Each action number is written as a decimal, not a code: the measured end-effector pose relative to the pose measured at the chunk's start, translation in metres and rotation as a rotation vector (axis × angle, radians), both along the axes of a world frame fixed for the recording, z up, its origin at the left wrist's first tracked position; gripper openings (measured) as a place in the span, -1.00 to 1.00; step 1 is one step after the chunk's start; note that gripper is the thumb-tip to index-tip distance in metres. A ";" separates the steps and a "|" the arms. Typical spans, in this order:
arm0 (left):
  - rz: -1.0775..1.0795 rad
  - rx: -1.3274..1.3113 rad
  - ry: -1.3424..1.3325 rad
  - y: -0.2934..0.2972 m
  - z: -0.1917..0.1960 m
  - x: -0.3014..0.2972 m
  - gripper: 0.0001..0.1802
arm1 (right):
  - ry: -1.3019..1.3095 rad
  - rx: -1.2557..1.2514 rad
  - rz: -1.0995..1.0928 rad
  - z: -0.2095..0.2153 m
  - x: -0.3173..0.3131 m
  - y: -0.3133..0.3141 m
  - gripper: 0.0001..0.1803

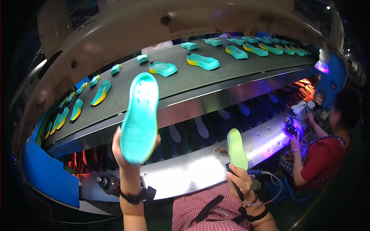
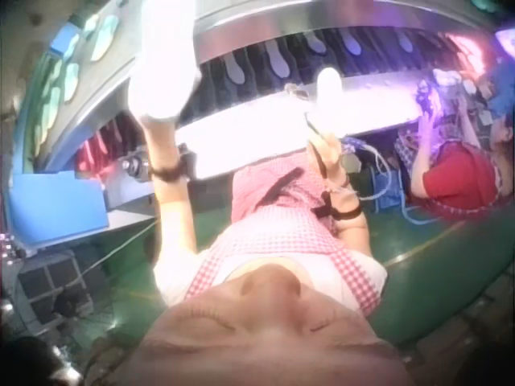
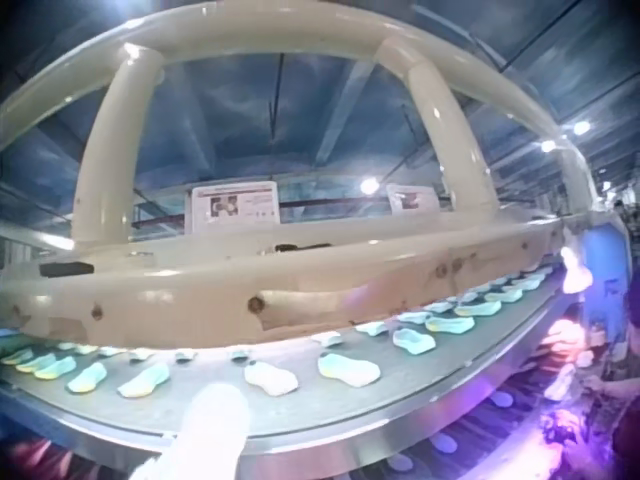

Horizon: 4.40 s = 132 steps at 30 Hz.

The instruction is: Applying adhesive or coating to shoe soles on a manufacturing conveyor line.

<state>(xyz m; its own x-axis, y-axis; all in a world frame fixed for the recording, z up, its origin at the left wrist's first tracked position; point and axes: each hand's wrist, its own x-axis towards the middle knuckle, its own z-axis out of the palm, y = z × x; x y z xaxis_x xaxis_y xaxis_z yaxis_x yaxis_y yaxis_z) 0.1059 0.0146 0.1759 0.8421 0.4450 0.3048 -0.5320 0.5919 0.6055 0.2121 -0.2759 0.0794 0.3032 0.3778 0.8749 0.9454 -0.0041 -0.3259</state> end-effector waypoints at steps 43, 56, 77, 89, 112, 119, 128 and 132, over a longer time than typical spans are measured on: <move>1.436 1.820 0.997 0.068 0.018 0.263 -0.67 | 0.985 0.212 0.086 -0.060 0.043 -0.033 -0.77; 1.290 0.323 0.015 0.004 -0.056 0.137 -0.58 | 1.129 0.283 0.288 -0.057 0.043 -0.052 -0.75; -0.616 -0.360 0.001 -0.166 -0.168 0.036 -0.38 | 1.270 0.211 0.611 -0.036 0.027 -0.037 -0.75; -0.416 -0.494 0.346 -0.163 -0.185 0.026 -0.07 | 1.452 0.051 0.509 -0.046 0.038 0.009 -0.78; -0.354 -0.501 0.372 -0.152 -0.163 0.031 -0.10 | 1.063 -0.408 0.461 0.018 0.019 0.008 -0.81; -0.160 -0.421 0.294 -0.143 -0.153 0.037 -0.21 | 0.931 -0.335 0.505 0.016 0.016 -0.002 -0.79; 0.154 -0.382 0.153 -0.131 -0.124 0.042 -0.04 | 0.725 -0.367 0.580 0.017 0.021 -0.013 -0.78; 0.201 -0.307 0.067 -0.128 -0.117 0.042 -0.02 | 0.623 -0.406 0.945 0.016 0.025 -0.023 -0.80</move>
<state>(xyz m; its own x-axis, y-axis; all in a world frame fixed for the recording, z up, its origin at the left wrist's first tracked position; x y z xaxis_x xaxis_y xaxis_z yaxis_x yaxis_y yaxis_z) 0.1479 -0.1133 0.0590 0.7421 0.6657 0.0786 -0.6214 0.6391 0.4532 0.2375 -0.2988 0.0952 0.0861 0.8930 0.4418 0.3105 0.3973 -0.8636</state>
